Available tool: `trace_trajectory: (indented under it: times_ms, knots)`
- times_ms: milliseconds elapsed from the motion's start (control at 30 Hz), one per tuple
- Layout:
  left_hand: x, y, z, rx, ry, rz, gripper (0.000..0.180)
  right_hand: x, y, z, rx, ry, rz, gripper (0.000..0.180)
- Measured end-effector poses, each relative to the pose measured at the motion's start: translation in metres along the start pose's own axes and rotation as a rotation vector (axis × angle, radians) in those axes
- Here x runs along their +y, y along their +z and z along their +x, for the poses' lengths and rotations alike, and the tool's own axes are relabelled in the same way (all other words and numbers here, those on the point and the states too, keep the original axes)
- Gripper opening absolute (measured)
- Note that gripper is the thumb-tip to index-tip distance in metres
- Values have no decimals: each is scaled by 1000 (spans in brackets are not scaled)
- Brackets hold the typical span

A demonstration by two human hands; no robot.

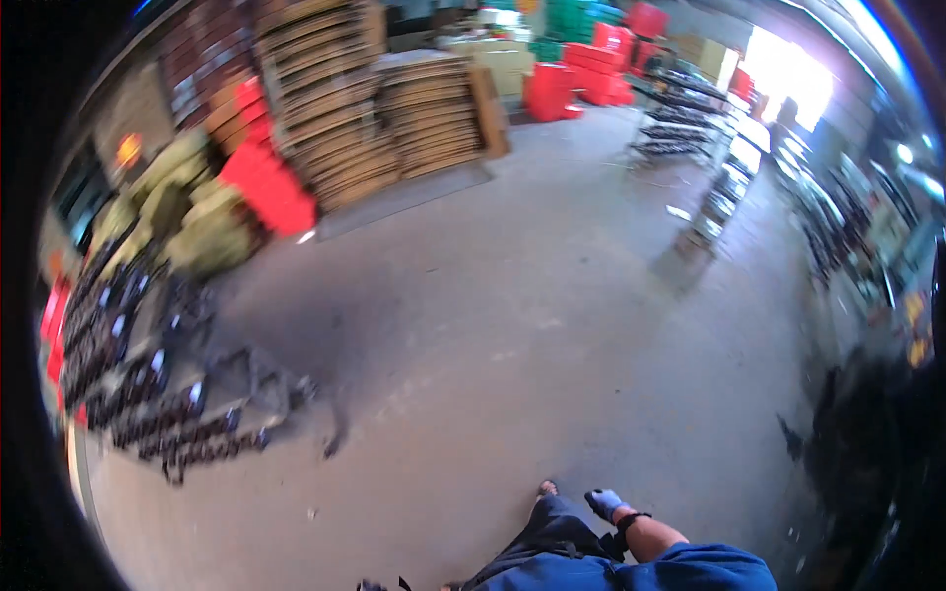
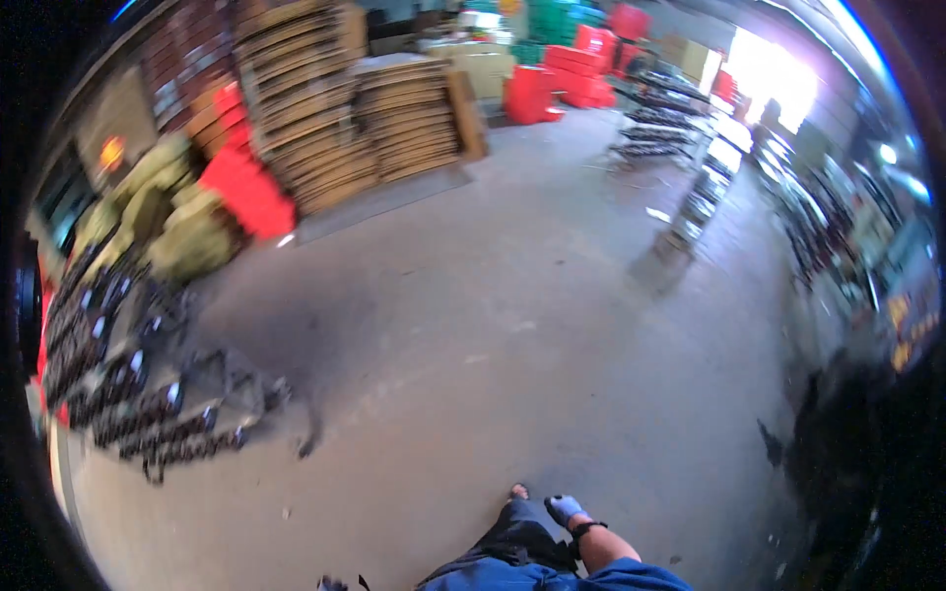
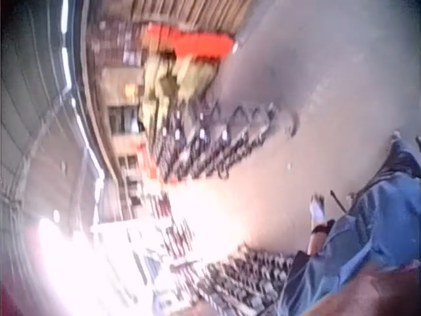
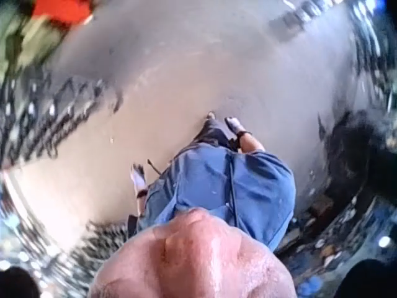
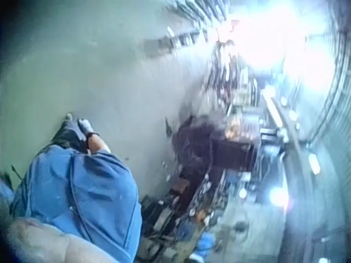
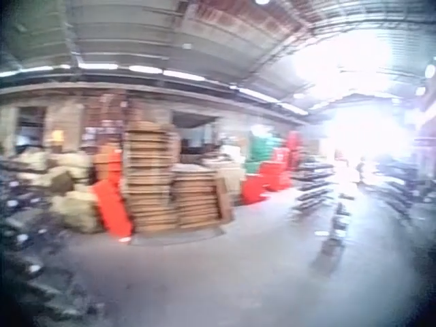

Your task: Organizing shoes by placing them on shoe lasts and then on drying racks in a shoe factory.

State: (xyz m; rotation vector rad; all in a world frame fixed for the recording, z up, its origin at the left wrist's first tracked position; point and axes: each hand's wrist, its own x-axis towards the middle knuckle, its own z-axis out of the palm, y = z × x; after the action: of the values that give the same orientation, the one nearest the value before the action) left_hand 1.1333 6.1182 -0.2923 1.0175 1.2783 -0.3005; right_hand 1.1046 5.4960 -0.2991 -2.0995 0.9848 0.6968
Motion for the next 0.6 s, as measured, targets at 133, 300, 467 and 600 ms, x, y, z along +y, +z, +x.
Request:
trace_trajectory:
  times_ms: [133,300,467,600]
  knots:
    - [52,351,-54,-584,688,419,41,104,-61,32,-8,381,427,33]
    - [19,624,-158,-947,695,728,38,126,-213,78,177,527,921,33]
    - [-42,811,-101,-975,872,1260,40,124,-324,195,257,285,1055,39]
    - [-89,1039,-146,-1064,950,1538,47,220,-322,275,227,285,508,32]
